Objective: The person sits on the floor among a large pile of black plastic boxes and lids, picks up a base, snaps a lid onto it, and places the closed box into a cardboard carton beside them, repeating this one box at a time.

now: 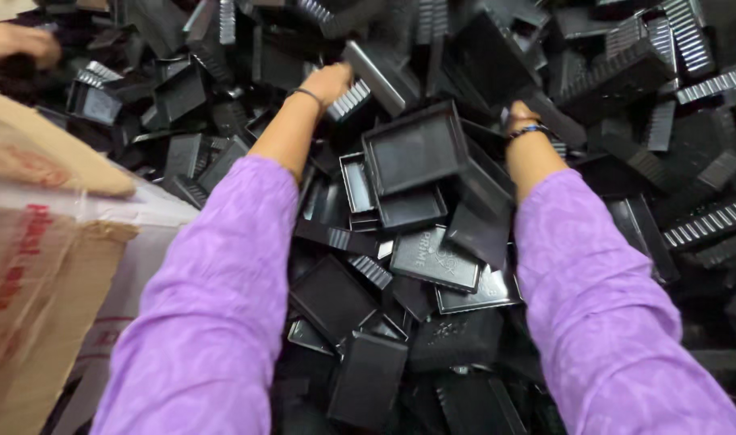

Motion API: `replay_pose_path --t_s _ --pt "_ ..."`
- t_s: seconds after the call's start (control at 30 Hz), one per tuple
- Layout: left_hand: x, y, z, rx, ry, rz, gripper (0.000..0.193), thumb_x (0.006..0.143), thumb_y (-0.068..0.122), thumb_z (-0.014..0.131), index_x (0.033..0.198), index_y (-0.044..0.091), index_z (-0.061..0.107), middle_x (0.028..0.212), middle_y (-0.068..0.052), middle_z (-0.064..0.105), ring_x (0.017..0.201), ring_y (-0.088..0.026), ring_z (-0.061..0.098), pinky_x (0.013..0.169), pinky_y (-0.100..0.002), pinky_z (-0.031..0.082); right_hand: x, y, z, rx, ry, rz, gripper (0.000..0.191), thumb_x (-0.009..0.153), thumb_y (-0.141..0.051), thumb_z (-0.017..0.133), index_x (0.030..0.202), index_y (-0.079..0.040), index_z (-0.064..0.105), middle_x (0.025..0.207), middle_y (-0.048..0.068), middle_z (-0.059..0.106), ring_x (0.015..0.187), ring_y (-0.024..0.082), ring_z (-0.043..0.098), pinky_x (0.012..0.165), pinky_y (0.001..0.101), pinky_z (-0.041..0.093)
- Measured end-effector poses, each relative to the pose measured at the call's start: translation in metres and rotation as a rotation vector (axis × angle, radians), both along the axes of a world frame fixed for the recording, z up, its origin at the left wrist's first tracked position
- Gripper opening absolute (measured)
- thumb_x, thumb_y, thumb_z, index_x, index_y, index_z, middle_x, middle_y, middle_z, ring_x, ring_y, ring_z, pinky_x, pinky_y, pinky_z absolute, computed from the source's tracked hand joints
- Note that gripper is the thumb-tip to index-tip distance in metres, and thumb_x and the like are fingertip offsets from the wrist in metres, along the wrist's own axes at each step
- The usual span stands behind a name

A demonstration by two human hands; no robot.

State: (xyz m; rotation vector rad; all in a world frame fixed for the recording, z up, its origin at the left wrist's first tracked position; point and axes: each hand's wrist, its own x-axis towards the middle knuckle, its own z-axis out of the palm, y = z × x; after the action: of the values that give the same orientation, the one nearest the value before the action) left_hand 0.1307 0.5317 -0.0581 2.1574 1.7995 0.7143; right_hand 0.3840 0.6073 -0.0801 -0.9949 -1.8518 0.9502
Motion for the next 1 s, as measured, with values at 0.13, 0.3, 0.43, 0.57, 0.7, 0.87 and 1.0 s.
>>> replay_pose_path --t_s 0.13,0.3,0.43,0.57,0.7,0.87,1.0 --pt "-0.003 -0.029 -0.029 0.142 -0.048 -0.559 0.02 0.1 0.002 0.063 0.12 0.002 0.065 0.118 -0.015 0.071 0.106 -0.025 0.063 0.097 -0.038 0.053 -0.001 -0.025 0.005 0.16 -0.097 0.199 0.03 0.094 -0.023 0.067 0.121 -0.01 0.068 0.12 0.005 0.071 0.111 0.018 0.064 0.097 0.0321 0.05" --pt "0.006 -0.09 -0.034 -0.057 -0.259 -0.576 0.035 0.096 0.006 0.069 0.131 0.008 0.065 0.124 -0.01 0.076 0.11 -0.022 0.068 0.101 -0.033 0.055 0.013 -0.074 -0.006 0.199 -0.106 0.357 0.029 0.094 -0.021 0.067 0.121 -0.01 0.068 0.121 0.005 0.07 0.112 0.018 0.063 0.099 0.0312 0.049" --pt "0.007 -0.14 -0.043 -0.173 -0.429 -0.608 0.101 0.089 0.007 0.07 0.165 0.012 0.004 0.126 -0.01 0.066 0.113 -0.021 0.061 0.103 -0.032 0.047 0.031 -0.118 -0.026 0.196 -0.131 0.468 0.028 0.094 -0.019 0.066 0.121 -0.01 0.068 0.121 0.005 0.07 0.113 0.018 0.062 0.1 0.0305 0.048" --pt "0.017 -0.182 -0.059 -0.236 -0.324 -0.579 0.099 0.093 0.006 0.067 0.168 0.014 0.003 0.127 -0.008 0.066 0.113 -0.019 0.059 0.105 -0.033 0.046 0.053 -0.152 -0.036 0.251 -0.166 0.554 0.028 0.094 -0.017 0.066 0.121 -0.01 0.067 0.121 0.005 0.069 0.114 0.017 0.062 0.102 0.0299 0.047" --pt "0.026 -0.211 -0.045 -0.289 -0.347 -0.609 0.092 0.086 0.018 0.076 0.162 0.017 0.024 0.116 -0.008 0.071 0.104 -0.017 0.063 0.094 -0.032 0.053 0.067 -0.181 -0.024 -0.268 -0.15 0.585 0.032 0.094 -0.015 0.064 0.126 -0.008 0.066 0.121 0.003 0.069 0.112 0.012 0.06 0.101 0.0273 0.047" --pt "0.039 -0.255 -0.017 -0.487 -0.006 -0.336 0.053 0.079 0.026 0.07 0.131 0.014 0.064 0.103 -0.009 0.077 0.096 -0.024 0.072 0.087 -0.037 0.055 0.081 -0.233 0.019 -0.198 -0.303 0.661 0.045 0.083 -0.007 0.065 0.128 -0.003 0.065 0.114 0.004 0.071 0.105 0.014 0.062 0.095 0.0313 0.05" --pt "0.07 -0.297 -0.034 -0.419 0.227 -0.107 0.04 0.077 0.028 0.071 0.117 0.021 0.074 0.106 -0.012 0.073 0.102 -0.035 0.068 0.089 -0.045 0.053 0.094 -0.294 0.042 0.162 -0.697 0.5 0.05 0.083 -0.011 0.066 0.133 -0.013 0.068 0.101 0.016 0.069 0.097 0.027 0.067 0.089 0.0336 0.053"
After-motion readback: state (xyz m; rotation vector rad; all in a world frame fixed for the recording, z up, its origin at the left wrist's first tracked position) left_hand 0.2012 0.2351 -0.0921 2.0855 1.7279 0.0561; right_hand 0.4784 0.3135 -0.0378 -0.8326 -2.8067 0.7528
